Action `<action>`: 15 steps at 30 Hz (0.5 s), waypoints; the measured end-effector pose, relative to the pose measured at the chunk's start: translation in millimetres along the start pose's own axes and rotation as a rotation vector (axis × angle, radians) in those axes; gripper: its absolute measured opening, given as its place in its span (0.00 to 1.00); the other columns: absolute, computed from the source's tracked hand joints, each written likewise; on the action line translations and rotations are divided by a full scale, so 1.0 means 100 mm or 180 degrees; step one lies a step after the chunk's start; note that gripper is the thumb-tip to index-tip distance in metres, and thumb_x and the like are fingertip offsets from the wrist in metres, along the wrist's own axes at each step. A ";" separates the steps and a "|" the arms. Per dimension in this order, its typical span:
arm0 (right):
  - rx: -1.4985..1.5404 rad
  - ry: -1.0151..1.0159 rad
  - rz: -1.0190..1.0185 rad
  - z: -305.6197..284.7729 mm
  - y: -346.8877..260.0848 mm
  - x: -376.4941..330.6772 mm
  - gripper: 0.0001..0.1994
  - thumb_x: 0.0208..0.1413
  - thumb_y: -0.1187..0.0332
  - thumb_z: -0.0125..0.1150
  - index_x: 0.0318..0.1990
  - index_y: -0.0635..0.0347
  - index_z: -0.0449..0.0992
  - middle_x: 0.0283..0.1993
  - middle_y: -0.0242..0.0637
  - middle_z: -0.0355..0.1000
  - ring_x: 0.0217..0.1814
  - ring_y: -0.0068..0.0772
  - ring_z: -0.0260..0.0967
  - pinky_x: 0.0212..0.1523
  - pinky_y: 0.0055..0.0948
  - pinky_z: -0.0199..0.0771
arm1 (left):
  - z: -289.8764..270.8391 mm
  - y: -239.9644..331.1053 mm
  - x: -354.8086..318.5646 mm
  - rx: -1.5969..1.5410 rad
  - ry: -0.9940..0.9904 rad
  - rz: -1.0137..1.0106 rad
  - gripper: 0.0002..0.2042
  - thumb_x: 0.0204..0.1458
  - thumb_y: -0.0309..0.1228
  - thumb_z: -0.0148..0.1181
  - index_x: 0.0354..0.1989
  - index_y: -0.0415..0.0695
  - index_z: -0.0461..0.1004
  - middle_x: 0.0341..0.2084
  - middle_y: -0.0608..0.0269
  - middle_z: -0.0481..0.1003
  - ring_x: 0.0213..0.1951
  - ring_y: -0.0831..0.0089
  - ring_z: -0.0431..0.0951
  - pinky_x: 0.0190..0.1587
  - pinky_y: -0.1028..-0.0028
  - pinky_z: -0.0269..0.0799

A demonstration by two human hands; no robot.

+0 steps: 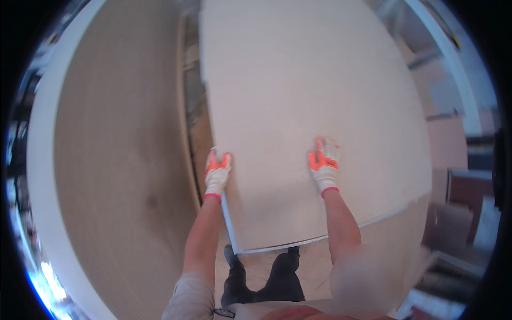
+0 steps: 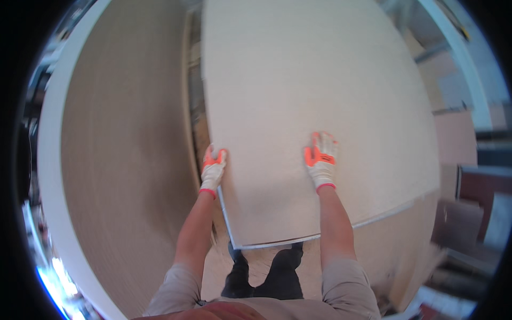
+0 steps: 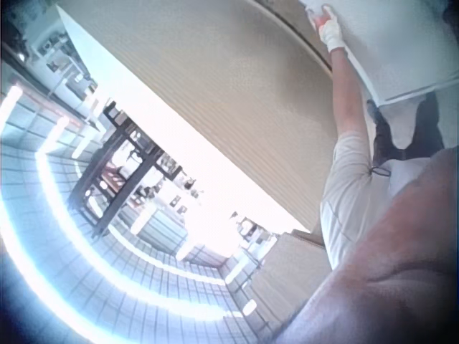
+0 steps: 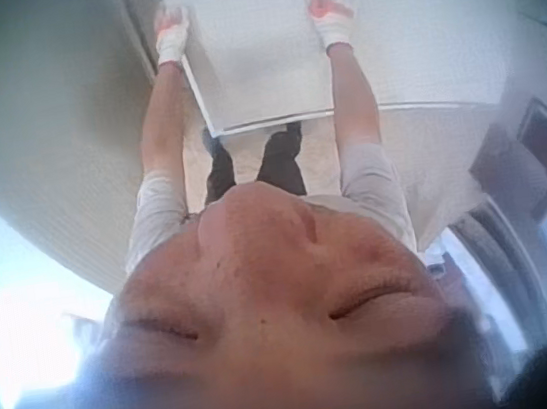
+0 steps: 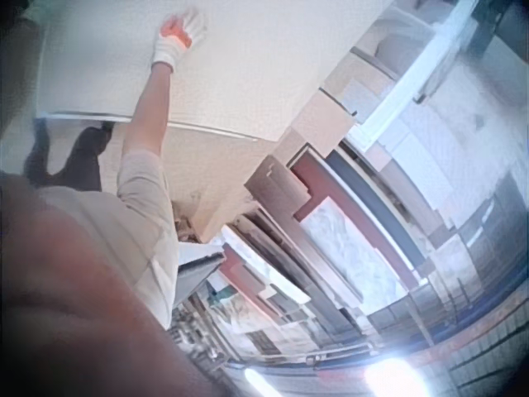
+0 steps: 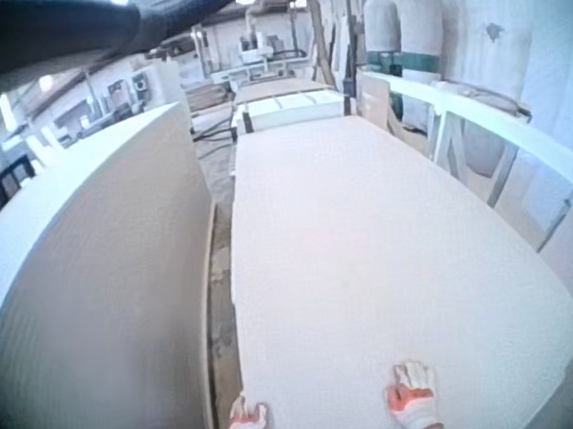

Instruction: The person repeatedly lifts large flat wood panels from a stack and places them onto a conveyor or staging table. The person handles each panel with both hands, aligning it before setting it down. The sequence continues with multiple panels until the person walks away from the stack.

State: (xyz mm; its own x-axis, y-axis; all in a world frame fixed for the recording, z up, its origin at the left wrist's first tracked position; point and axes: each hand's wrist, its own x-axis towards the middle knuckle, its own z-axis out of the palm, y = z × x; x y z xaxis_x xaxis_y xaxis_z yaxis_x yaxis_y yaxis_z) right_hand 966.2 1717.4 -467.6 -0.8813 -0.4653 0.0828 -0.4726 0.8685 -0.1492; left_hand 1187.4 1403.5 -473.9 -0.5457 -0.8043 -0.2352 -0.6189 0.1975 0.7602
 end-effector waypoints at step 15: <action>-0.0128 -0.1196 -0.0470 -0.51 -0.07 -0.80 0.39 0.67 0.42 0.50 0.78 0.55 0.57 0.82 0.47 0.53 0.84 0.52 0.47 0.80 0.50 0.50 | -4.37 -0.97 -6.46 -0.2289 0.3910 -0.2506 0.34 0.66 0.63 0.49 0.21 0.44 0.75 0.22 0.50 0.81 0.26 0.57 0.84 0.37 0.58 0.85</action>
State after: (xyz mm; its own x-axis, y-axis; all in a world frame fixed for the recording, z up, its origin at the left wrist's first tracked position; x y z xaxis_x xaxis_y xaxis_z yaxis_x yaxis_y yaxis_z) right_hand 1040.2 1757.3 -423.4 -0.7469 -0.6091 -0.2666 -0.6003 0.7902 -0.1234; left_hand 1846.8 1658.8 -130.8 0.7334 -0.5822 -0.3511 0.0580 -0.4610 0.8855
